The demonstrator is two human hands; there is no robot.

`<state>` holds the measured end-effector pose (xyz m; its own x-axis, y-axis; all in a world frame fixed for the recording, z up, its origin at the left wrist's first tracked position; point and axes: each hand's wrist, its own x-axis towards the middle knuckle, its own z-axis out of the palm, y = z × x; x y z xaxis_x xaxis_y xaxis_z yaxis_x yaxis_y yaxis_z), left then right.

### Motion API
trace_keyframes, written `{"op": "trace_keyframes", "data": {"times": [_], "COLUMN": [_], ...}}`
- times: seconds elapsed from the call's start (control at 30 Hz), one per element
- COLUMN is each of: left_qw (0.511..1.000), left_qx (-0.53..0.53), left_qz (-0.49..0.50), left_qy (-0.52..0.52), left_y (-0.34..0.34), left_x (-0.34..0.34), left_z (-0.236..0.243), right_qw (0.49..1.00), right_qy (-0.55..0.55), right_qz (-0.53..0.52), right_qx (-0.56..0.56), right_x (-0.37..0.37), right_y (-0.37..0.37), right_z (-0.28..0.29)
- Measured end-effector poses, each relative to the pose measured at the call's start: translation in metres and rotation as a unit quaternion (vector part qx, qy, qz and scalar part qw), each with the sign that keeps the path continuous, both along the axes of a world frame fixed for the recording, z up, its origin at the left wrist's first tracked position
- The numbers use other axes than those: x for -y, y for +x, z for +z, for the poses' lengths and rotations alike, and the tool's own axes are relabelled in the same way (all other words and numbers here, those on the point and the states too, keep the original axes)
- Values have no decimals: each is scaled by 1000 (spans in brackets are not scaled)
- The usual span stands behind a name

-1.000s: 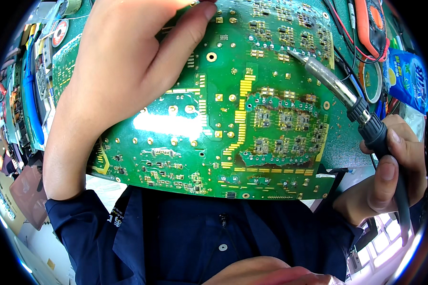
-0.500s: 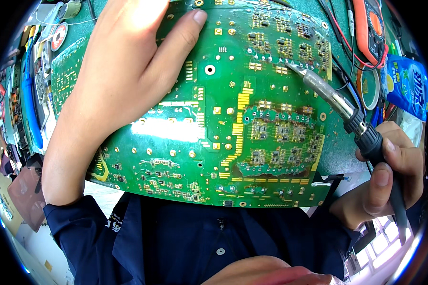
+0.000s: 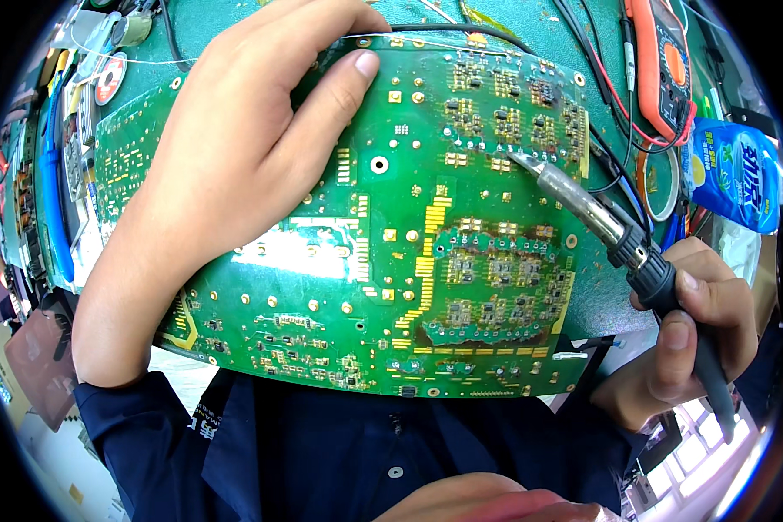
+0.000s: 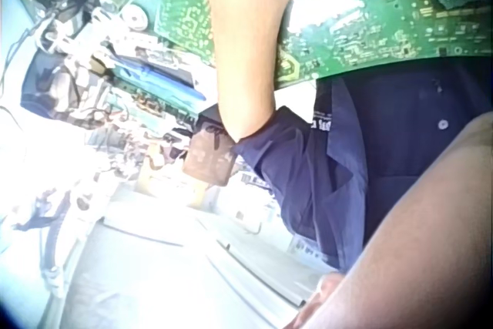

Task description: The person uses a soldering iron and a desoldering pump on a green printed circuit board.

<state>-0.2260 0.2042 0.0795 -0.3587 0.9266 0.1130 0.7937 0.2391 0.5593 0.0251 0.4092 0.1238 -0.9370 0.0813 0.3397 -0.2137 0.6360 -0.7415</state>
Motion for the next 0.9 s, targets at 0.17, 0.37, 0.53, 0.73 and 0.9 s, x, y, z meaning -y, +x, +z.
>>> {"op": "trace_keyframes", "data": {"times": [0.17, 0.37, 0.53, 0.73, 0.9], "left_qw": [999, 996, 986, 985, 985], "left_qx": [35, 66, 98, 136, 45], "left_qz": [12, 17, 68, 99, 119], "left_qy": [35, 60, 116, 34, 119], "left_y": [-2, -3, 7, 10, 15], "left_x": [1, 3, -6, -13, -11], "left_z": [-5, -6, -3, 20, -4], "right_qw": [999, 994, 993, 993, 991], "right_qy": [-14, -11, 2, 2, -39], "right_qz": [-41, -112, -114, -120, -121], "right_qx": [-16, -17, -6, -7, -52], "right_x": [6, 17, 17, 15, 16], "right_y": [1, 1, 2, 2, 0], "right_z": [-4, -7, -5, -8, -14]}}
